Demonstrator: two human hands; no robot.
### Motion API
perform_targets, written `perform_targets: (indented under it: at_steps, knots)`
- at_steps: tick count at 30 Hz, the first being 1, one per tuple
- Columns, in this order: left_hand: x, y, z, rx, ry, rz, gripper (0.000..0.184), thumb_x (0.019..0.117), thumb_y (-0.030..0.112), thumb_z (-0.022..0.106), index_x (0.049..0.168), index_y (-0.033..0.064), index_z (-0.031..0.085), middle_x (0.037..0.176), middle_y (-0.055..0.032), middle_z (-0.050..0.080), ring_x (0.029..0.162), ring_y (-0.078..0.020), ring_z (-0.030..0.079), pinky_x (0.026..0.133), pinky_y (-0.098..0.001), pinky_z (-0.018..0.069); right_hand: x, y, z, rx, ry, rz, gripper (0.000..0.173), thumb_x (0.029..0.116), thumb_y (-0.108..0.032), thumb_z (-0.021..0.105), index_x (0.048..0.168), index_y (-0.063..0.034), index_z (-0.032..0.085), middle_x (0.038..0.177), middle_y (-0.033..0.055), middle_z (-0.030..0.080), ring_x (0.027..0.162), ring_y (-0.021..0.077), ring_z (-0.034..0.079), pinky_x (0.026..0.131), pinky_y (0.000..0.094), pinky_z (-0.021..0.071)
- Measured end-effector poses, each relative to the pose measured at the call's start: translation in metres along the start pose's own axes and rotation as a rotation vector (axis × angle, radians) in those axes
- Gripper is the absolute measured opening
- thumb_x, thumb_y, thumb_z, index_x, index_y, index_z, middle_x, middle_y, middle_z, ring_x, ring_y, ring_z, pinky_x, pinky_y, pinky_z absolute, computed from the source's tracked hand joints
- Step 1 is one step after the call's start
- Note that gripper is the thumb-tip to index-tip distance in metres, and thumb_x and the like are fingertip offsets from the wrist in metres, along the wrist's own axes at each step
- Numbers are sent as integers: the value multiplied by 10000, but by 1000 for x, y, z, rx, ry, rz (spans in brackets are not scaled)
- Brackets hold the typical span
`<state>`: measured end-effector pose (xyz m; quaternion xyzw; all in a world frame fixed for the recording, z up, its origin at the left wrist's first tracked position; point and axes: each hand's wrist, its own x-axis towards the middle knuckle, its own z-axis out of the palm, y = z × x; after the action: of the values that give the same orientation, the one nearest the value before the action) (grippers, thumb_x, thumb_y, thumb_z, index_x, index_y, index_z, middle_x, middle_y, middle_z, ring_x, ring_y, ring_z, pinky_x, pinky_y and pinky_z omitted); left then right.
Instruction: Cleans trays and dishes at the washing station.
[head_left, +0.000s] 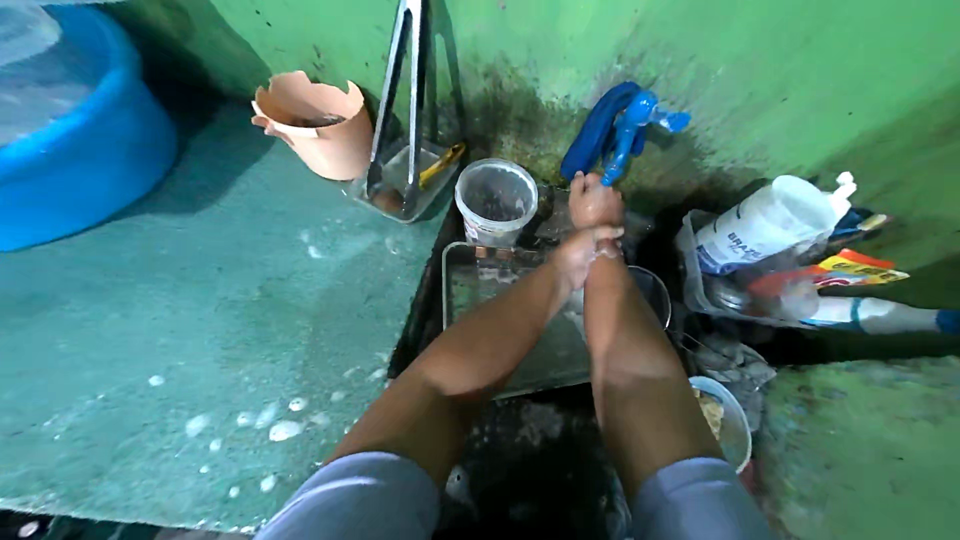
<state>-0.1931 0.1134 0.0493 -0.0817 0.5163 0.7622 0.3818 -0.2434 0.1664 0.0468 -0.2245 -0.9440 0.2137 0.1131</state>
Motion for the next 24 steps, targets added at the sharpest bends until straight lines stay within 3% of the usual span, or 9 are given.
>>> perform_targets:
  at_steps: [2, 5, 9, 12, 14, 16, 18, 22, 24]
  knots:
    - [-10, -21, -8, 23, -117, -44, 239, 994, 285, 602, 1141, 96, 605, 914, -54, 633, 768, -145, 625, 673, -333, 547, 7, 8, 5, -81, -51, -62, 465, 1096, -383, 384, 1088, -47, 706, 1069, 212, 736, 1046, 406, 708, 855, 607, 540]
    - [-47, -42, -17, 165, -285, -112, 342, 993, 370, 635, 1195, 94, 622, 949, -50, 672, 797, -128, 660, 721, -302, 570, 13, 17, 15, 65, -244, -50, 419, 1078, -349, 469, 1167, -11, 700, 1186, 227, 706, 1123, 386, 679, 944, 596, 519]
    - [-76, -44, -44, 753, -486, -25, 499, 956, 45, 691, 1417, 15, 504, 1174, -162, 673, 1013, -213, 659, 901, -398, 551, 5, 44, 24, 789, -618, 243, 377, 1084, -240, 508, 1379, -7, 535, 1116, 150, 665, 878, 194, 668, 783, 340, 572]
    - [-99, -28, -87, 1296, -196, 333, 431, 921, 183, 783, 1312, 57, 654, 1278, -162, 677, 1148, -309, 667, 1001, -536, 529, -14, 59, -4, 821, -755, 172, 338, 1085, -138, 478, 1385, 7, 532, 1104, 158, 696, 898, 208, 723, 821, 353, 614]
    - [-116, -15, -127, 1440, 158, 504, 423, 944, 293, 747, 1313, 103, 666, 1360, -174, 624, 1254, -364, 604, 1044, -609, 488, -24, 78, -21, 440, -686, 103, 336, 1084, -213, 524, 1341, -7, 591, 1093, 171, 696, 888, 229, 713, 798, 387, 607]
    - [-136, -12, -162, 1404, 464, 506, 543, 921, 303, 770, 1372, 57, 593, 1423, -262, 526, 1301, -462, 528, 1041, -654, 459, -34, 106, -25, 14, -560, 133, 440, 1016, -289, 640, 1291, 54, 622, 1224, 306, 654, 1108, 431, 660, 940, 618, 527]
    - [-153, -21, -185, 1231, 607, 355, 671, 933, 325, 752, 1466, 40, 461, 1446, -279, 490, 1230, -465, 577, 976, -659, 500, -50, 130, -20, -173, -546, 187, 595, 944, -356, 738, 1301, 101, 603, 1321, 361, 585, 1262, 519, 552, 1036, 715, 422]
    - [-156, -57, -175, 669, 352, -11, 647, 1034, 264, 627, 1573, 105, 306, 1329, -249, 602, 1094, -351, 668, 918, -518, 568, -90, 178, -16, -247, -515, 116, 569, 988, -318, 672, 1411, 41, 549, 1428, 295, 552, 1352, 447, 515, 1119, 628, 404]
    - [-156, -66, -168, 737, 276, 20, 606, 1028, 200, 602, 1542, 1, 349, 1289, -269, 609, 1113, -349, 643, 951, -510, 538, -96, 186, -3, -207, -541, 51, 493, 1051, -203, 584, 1442, 85, 499, 1462, 314, 518, 1396, 430, 482, 1176, 554, 362]
